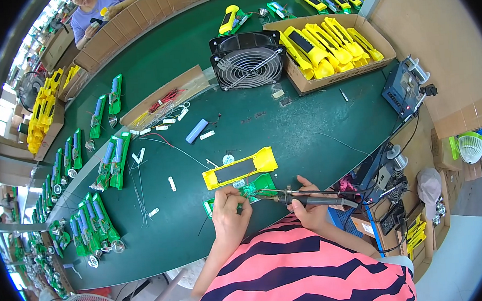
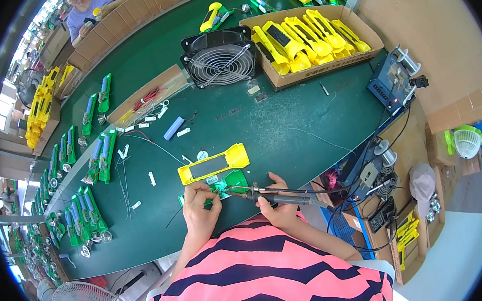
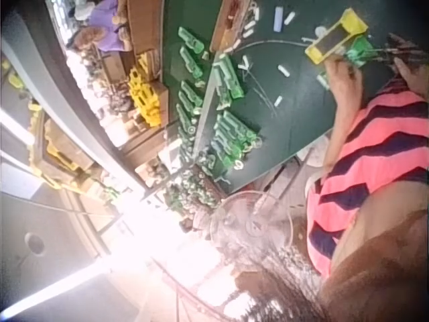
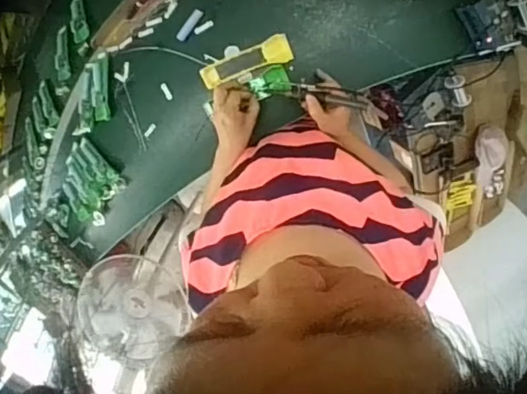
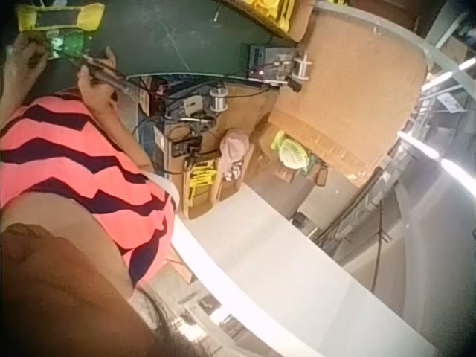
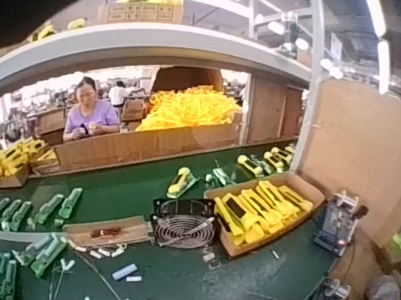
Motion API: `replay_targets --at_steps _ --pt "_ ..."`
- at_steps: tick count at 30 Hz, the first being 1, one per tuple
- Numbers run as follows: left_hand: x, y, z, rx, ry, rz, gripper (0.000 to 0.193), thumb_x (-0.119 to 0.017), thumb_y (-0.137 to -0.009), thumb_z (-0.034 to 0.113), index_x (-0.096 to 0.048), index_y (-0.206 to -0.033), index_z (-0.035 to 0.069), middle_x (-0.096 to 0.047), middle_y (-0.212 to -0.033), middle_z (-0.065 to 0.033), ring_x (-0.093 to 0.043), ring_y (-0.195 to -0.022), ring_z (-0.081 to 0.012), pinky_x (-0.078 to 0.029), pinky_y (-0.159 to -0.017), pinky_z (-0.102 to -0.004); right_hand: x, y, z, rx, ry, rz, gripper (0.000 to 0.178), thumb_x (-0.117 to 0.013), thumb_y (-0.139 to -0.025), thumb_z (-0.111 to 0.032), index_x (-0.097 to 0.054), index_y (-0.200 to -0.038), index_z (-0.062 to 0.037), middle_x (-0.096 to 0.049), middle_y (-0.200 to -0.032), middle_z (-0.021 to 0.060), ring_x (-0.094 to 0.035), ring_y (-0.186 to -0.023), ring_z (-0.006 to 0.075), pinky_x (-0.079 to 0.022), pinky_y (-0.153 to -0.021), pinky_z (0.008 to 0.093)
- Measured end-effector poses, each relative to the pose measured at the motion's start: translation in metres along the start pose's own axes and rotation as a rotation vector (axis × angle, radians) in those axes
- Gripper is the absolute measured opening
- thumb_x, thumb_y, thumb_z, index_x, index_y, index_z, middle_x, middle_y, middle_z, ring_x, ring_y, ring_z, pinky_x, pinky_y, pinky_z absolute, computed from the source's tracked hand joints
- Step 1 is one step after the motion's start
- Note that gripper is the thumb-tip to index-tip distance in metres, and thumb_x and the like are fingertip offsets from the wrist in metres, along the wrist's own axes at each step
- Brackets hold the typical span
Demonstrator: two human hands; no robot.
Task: Soldering components and wiring to small circuit boards for electronic lighting devices.
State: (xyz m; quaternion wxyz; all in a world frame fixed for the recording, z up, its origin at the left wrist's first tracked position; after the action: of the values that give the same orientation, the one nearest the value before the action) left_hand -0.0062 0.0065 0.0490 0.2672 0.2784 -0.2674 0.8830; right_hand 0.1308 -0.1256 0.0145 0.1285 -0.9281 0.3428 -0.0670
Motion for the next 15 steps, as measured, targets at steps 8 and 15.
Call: replay_targets --at_steps 8,15 --pt "-0.001 -0.003 0.001 0.030 0.001 -0.030 0.014 -0.062 -0.058 -0.008 -0.053 -0.064 0.000 -0.050 -0.087 -0.0121 -0.054 -0.071 -0.0252 -0.045 -0.057 -0.0314 0.001 0.004 0.004 -0.053 -0.028 0.023 0.018 -0.056 -0.075 0.002 -0.050 -0.092 -0.0005 -0.058 -0.061 0.0049 -0.059 -0.059 0.0106 -0.022 -0.103 0.0444" --pt "0.001 -0.006 0.001 0.036 -0.010 -0.056 0.013 -0.061 -0.058 -0.008 -0.052 -0.064 -0.001 -0.049 -0.087 -0.0135 -0.054 -0.071 -0.0263 -0.045 -0.058 -0.0325 0.006 -0.007 -0.009 0.001 -0.086 0.094 0.017 -0.060 -0.073 0.000 -0.054 -0.088 -0.0025 -0.060 -0.061 0.0024 -0.058 -0.061 0.0105 -0.026 -0.099 0.0462"
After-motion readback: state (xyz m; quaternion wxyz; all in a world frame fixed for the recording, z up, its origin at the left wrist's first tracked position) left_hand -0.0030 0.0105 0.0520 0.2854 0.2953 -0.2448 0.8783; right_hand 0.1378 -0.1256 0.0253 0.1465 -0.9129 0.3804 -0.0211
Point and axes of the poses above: each hand's wrist, its own y-axis away from the middle knuckle, its own x-axis out of the back of the hand, z = x × y, the point moved 1 cm from there along -y, towards the middle knuckle
